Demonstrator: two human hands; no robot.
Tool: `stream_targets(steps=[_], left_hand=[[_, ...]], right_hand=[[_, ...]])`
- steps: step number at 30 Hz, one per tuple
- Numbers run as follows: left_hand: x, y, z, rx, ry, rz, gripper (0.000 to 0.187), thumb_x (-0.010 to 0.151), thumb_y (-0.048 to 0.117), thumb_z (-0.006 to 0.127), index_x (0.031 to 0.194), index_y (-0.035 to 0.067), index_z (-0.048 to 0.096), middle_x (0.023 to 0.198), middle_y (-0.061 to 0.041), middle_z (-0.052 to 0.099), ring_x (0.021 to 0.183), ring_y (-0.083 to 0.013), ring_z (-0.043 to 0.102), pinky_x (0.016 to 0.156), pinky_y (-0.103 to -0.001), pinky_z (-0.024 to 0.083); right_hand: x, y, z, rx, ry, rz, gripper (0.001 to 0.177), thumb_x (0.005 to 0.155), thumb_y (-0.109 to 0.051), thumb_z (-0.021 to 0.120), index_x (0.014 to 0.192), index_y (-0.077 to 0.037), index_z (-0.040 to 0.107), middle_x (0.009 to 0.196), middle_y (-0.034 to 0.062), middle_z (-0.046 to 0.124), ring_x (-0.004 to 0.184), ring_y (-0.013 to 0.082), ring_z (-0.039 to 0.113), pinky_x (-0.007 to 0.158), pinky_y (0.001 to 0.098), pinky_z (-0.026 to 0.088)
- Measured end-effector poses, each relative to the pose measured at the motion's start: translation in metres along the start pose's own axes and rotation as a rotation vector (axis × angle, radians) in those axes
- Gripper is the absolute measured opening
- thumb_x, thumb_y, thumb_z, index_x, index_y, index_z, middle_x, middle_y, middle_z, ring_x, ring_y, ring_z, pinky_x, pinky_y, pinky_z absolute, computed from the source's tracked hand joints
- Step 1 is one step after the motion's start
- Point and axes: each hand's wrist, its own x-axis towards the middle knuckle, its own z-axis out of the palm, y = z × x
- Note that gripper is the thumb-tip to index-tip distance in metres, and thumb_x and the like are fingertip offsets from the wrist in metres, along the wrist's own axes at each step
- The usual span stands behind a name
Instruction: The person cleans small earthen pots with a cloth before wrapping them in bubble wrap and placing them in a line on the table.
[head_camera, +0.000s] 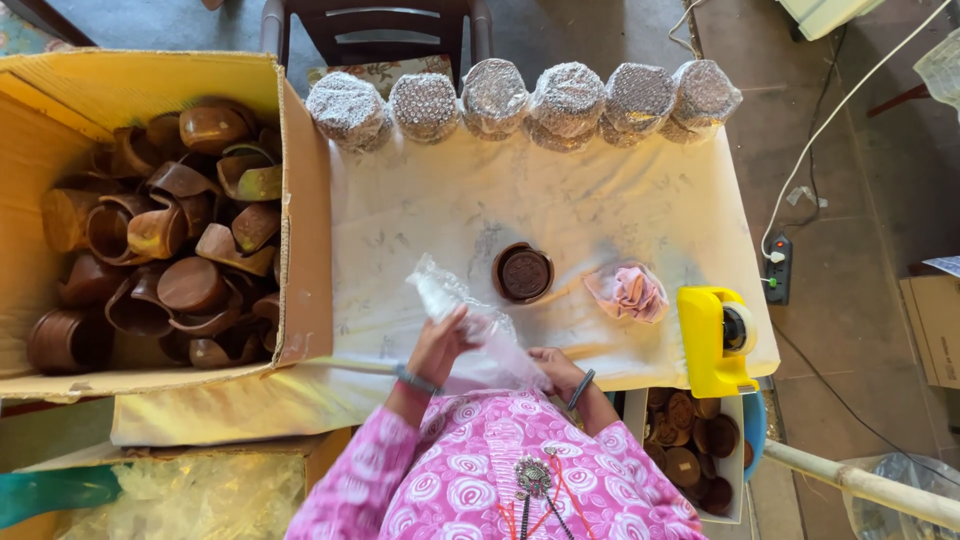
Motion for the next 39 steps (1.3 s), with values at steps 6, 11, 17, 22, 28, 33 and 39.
stream_targets(steps=[6,11,17,22,28,33,39], left_hand=[[0.117,-0.018,0.016,0.411,-0.243,-0.099,0.05,0.102,0.04,0.055,0.147,0.017,0.051,0.141,-0.001,0.063,0.133,-0.0201,0.057,0.106,-0.043,0.048],[0.191,-0.06,-0.008,0.841,-0.305,0.057,0.053,0.101,0.032,0.056,0.153,0.023,0.049,0.15,-0.002,0.058,0.141,-0.0218,0.053,0.113,-0.042,0.046],[0.176,-0.041,0.015,1.78,-0.248,0.561,0.06,0.092,0.013,0.057,0.151,0.019,0.049,0.162,-0.006,0.044,0.154,-0.0292,0.035,0.122,-0.045,0.035],[0.162,-0.026,0.025,1.928,-0.178,0.416,0.071,0.087,0.021,0.064,0.154,0.022,0.04,0.166,-0.008,0.028,0.153,-0.0297,0.024,0.12,-0.051,0.026],[0.18,-0.026,0.008,1.795,-0.148,0.437,0.064,0.096,0.027,0.061,0.155,0.02,0.04,0.166,-0.009,0.031,0.153,-0.0325,0.027,0.121,-0.051,0.028],[0.2,-0.021,-0.013,1.628,-0.08,0.568,0.059,0.101,0.028,0.057,0.155,0.013,0.042,0.164,-0.015,0.036,0.15,-0.0355,0.034,0.122,-0.045,0.032],[0.149,0.0,-0.016,1.316,0.265,0.711,0.054,0.104,0.031,0.055,0.152,0.006,0.047,0.159,-0.018,0.045,0.145,-0.0353,0.044,0.12,-0.042,0.037]], right_hand=[[0.06,0.058,-0.101,0.499,-0.205,-0.002,0.004,0.097,-0.008,0.066,0.101,-0.006,0.066,0.066,-0.0028,0.062,0.043,0.0039,0.047,0.037,0.0187,0.035],[0.027,0.0,-0.089,0.861,0.04,-0.076,0.024,0.09,-0.029,0.056,0.099,-0.008,0.064,0.085,0.0064,0.068,0.061,0.0082,0.059,0.051,0.0209,0.046],[-0.002,-0.03,-0.05,0.446,0.754,-0.519,0.023,0.102,-0.028,0.061,0.116,-0.012,0.069,0.107,0.0083,0.072,0.09,0.0157,0.067,0.066,0.0295,0.053],[-0.032,-0.074,0.031,-0.507,0.676,-0.97,0.029,0.096,-0.01,0.06,0.123,-0.005,0.069,0.127,0.0084,0.069,0.118,0.0206,0.066,0.094,0.0314,0.055],[0.054,-0.087,0.007,-0.982,0.736,-1.018,0.04,0.101,-0.021,0.057,0.137,-0.003,0.062,0.144,0.0159,0.061,0.139,0.0336,0.05,0.119,0.0422,0.036],[0.111,-0.088,-0.051,-0.917,0.704,-0.853,0.049,0.106,-0.035,0.048,0.143,-0.004,0.058,0.15,0.0163,0.055,0.146,0.0347,0.042,0.121,0.0425,0.031],[0.116,-0.097,-0.056,-0.93,0.731,-0.685,0.054,0.106,-0.044,0.045,0.14,-0.005,0.06,0.151,0.0149,0.053,0.146,0.0309,0.043,0.12,0.0403,0.033]])
